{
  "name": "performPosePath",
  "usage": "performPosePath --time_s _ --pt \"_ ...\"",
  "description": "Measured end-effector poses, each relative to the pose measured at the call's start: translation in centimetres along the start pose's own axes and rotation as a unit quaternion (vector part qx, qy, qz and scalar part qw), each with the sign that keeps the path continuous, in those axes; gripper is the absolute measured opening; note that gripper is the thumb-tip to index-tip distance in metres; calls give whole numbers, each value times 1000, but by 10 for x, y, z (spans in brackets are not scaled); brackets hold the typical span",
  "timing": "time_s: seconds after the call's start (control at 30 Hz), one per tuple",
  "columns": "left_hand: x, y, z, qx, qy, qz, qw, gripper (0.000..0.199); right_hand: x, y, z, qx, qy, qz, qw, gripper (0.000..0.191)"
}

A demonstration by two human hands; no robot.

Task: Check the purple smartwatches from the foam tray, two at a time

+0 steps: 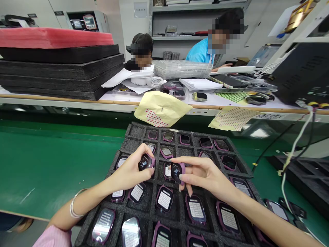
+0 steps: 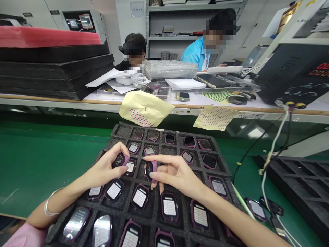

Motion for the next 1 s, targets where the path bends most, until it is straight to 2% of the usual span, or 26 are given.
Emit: performPosePath --time_s 0.43,0.57,0.73,1.0 --pt "-1 -3 1 26 18 -12 999 25 0 -1 -3 -15 -9 7 1000 45" --pt "0 -2 3 15 3 4 1000 25 0 -2 -6 -12 -10 15 1000 46" --pt "-1 -2 5 26 4 7 1000 24 1 -2 -9 -26 3 27 999 38" --pt "-1 -2 8 36 -5 8 999 23 -1 -2 -9 -22 12 17 1000 43"
Point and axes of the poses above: each hand's wrist, its own x-axis towards the middle knuckle, its own y-axis out of the back of the hand, z = x × y, the point moved 3 cm from there along x, towards the middle knuckle, and after that the axes turned 4 degrees about -x, right-handed, at the moved point
